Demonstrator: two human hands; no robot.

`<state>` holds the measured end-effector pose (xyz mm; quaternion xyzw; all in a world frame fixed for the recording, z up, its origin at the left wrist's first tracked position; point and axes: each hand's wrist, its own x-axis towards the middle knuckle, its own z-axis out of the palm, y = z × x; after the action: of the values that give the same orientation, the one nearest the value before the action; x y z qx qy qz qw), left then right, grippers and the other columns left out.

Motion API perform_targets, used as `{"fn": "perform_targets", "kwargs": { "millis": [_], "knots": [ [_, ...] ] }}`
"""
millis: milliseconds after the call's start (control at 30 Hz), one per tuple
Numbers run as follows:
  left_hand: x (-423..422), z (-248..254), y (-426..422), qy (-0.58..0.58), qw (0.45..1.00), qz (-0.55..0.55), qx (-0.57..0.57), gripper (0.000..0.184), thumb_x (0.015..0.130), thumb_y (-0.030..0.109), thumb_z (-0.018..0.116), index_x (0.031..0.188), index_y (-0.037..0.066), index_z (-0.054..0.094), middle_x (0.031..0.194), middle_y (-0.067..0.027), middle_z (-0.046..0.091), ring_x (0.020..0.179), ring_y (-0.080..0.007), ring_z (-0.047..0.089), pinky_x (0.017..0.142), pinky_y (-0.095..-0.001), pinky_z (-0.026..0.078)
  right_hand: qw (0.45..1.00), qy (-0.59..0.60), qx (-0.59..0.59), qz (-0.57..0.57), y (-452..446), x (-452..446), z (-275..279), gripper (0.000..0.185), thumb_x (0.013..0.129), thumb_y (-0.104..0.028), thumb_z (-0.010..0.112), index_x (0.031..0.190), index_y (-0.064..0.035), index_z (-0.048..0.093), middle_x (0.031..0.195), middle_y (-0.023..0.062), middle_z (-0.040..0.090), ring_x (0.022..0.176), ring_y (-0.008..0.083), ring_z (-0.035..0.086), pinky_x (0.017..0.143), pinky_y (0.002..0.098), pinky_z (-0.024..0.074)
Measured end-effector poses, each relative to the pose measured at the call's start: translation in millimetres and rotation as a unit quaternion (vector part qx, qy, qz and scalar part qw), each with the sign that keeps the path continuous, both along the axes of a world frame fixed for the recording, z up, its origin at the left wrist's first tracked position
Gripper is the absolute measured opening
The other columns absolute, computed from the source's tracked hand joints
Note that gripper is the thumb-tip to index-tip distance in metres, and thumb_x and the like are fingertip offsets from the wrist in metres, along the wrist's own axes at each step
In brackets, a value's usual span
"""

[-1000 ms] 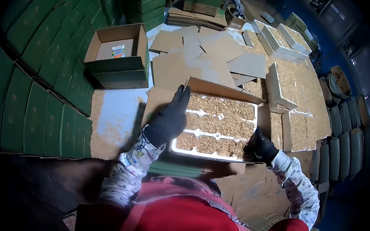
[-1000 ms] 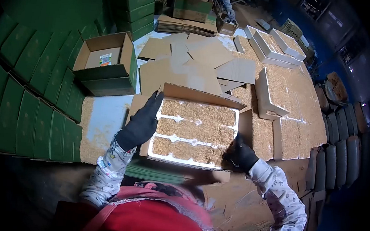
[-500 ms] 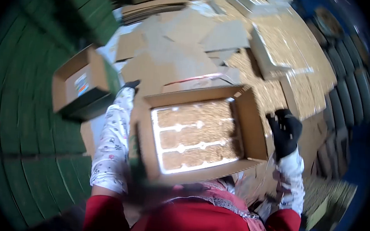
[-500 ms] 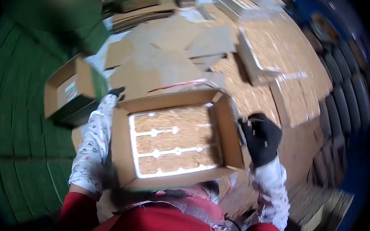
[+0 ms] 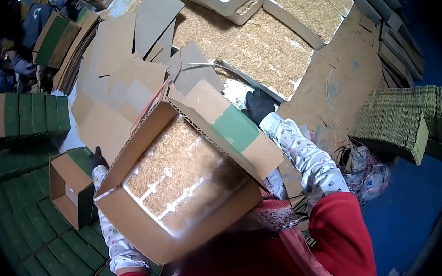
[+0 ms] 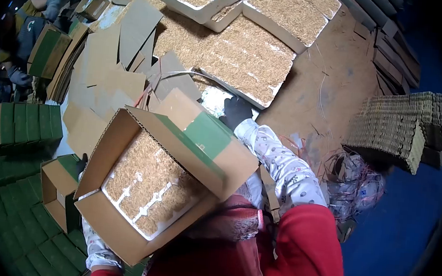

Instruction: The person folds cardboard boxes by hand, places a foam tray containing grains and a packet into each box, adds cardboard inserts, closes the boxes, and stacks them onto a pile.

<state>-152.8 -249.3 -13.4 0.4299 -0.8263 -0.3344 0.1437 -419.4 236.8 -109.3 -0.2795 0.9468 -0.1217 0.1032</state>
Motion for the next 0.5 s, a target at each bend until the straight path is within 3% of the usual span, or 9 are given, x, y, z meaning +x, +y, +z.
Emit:
{"fn": "perform_targets", "kwargs": {
  "millis": [133, 233, 300, 367, 400, 433, 467, 500],
  "knots": [
    [-2, 97, 24, 0.163, 0.984, 0.026, -0.058, 0.024, 0.083, 0.019, 0.057, 0.079, -0.005, 0.053, 0.075, -0.0089, 0.058, 0.064, -0.0145, 0.051, 0.059, -0.0293, 0.044, 0.999, 0.008, -0.032, -0.035, -2, -6, -27, 0.029, 0.069, -0.023, 0.058, 0.087, -0.0031, 0.047, 0.074, 0.0194, 0.054, 0.07, 0.0348, 0.056, 0.06, 0.0461, 0.0434],
    [22, 167, 54, 0.249, 0.956, 0.098, -0.123, 0.019, 0.081, 0.015, 0.062, 0.088, -0.002, 0.056, 0.082, -0.0067, 0.059, 0.069, -0.0132, 0.052, 0.06, -0.0274, 0.044, 0.989, -0.06, -0.125, -0.055, 3, -10, -42, 0.022, 0.067, -0.02, 0.058, 0.082, -0.0039, 0.056, 0.077, 0.0191, 0.059, 0.075, 0.0322, 0.058, 0.066, 0.0426, 0.0452],
    [4, 224, 143, 0.174, 0.942, 0.058, -0.281, 0.02, 0.079, 0.016, 0.065, 0.085, -0.001, 0.056, 0.08, -0.0053, 0.059, 0.068, -0.0118, 0.051, 0.059, -0.0254, 0.043, 0.981, -0.108, -0.137, -0.087, 3, -15, -42, 0.021, 0.067, -0.02, 0.06, 0.081, -0.0056, 0.06, 0.084, 0.0175, 0.06, 0.079, 0.0325, 0.059, 0.07, 0.0401, 0.0462],
    [22, 245, 203, -0.023, 0.903, -0.078, -0.423, 0.016, 0.077, 0.011, 0.064, 0.086, 0.0, 0.058, 0.078, -0.0077, 0.059, 0.068, -0.0158, 0.053, 0.06, -0.0284, 0.042, 0.977, -0.128, -0.131, -0.107, 2, -22, -39, 0.021, 0.068, -0.021, 0.062, 0.083, -0.0056, 0.061, 0.081, 0.017, 0.061, 0.077, 0.0316, 0.059, 0.07, 0.0378, 0.0462],
    [21, 250, 230, -0.079, 0.86, -0.264, -0.43, 0.016, 0.073, 0.009, 0.064, 0.085, 0.002, 0.057, 0.078, -0.008, 0.058, 0.067, -0.0185, 0.053, 0.059, -0.0308, 0.042, 0.964, -0.178, -0.157, -0.121, 2, -27, -26, 0.022, 0.069, -0.022, 0.061, 0.082, -0.0041, 0.06, 0.08, 0.0176, 0.06, 0.076, 0.0324, 0.058, 0.067, 0.0382, 0.0456],
    [15, 251, 255, -0.133, 0.784, -0.439, -0.418, 0.017, 0.069, 0.007, 0.063, 0.085, 0.004, 0.057, 0.078, -0.0083, 0.057, 0.067, -0.0212, 0.054, 0.058, -0.0332, 0.042, 0.948, -0.227, -0.181, -0.132, 0, -32, -13, 0.024, 0.07, -0.022, 0.061, 0.082, -0.0026, 0.06, 0.08, 0.0182, 0.06, 0.074, 0.0331, 0.058, 0.065, 0.0387, 0.0451],
    [-3, 247, 276, -0.095, 0.666, -0.558, -0.485, 0.004, 0.075, 0.015, 0.056, 0.077, 0.012, 0.054, 0.075, -0.0035, 0.053, 0.06, -0.0151, 0.051, 0.049, -0.0269, 0.037, 0.929, -0.172, -0.271, -0.185, -5, -30, -3, 0.025, 0.069, -0.025, 0.063, 0.076, -0.0014, 0.059, 0.066, 0.017, 0.058, 0.061, 0.0292, 0.056, 0.058, 0.0364, 0.0435],
    [-8, 227, 298, -0.08, 0.63, -0.547, -0.545, 0.008, 0.076, 0.02, 0.052, 0.07, 0.015, 0.049, 0.068, -0.0001, 0.045, 0.056, -0.0104, 0.046, 0.047, -0.0246, 0.033, 0.874, -0.243, -0.375, -0.193, -8, -37, 14, 0.025, 0.07, -0.024, 0.062, 0.076, -0.0001, 0.058, 0.062, 0.0149, 0.055, 0.054, 0.0225, 0.051, 0.053, 0.0346, 0.0416]
  ]
}}
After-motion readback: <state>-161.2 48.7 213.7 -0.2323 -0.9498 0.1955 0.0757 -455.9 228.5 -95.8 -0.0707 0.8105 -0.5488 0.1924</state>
